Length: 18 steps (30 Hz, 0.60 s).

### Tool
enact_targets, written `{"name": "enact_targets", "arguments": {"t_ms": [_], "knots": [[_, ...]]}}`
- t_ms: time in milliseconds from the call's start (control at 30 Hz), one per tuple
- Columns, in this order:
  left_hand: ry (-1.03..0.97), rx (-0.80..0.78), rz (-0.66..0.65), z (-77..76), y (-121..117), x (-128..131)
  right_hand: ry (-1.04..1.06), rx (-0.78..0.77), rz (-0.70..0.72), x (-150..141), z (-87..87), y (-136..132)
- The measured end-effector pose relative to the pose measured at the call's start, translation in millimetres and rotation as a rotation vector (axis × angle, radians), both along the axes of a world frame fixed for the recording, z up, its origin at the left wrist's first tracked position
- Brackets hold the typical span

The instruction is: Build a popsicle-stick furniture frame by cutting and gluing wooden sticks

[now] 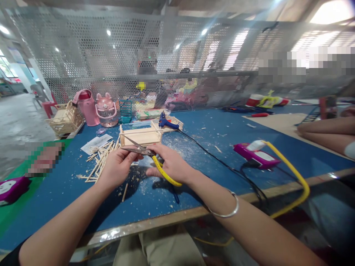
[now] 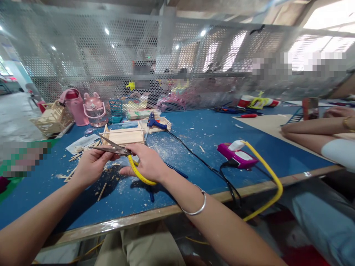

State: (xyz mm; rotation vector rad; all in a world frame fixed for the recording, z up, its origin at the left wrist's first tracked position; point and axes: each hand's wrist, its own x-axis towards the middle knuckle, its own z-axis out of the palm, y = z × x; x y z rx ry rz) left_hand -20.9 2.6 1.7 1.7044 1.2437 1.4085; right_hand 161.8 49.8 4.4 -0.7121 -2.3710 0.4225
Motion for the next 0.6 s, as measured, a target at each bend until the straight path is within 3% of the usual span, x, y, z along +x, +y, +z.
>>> {"name": "enact_targets", "arguments": {"t_ms": [300,600], "knots": [[0.134,0.108,0.027,5.3,-3.4,-1.8,0.018,0.014,0.013,0.1,-1.2,-0.9],[0.079,0.052,0.09,0.5,-5.2,1.6,-0.003,0.062,-0.043,-0.4,-1.8,-2.8]]}}
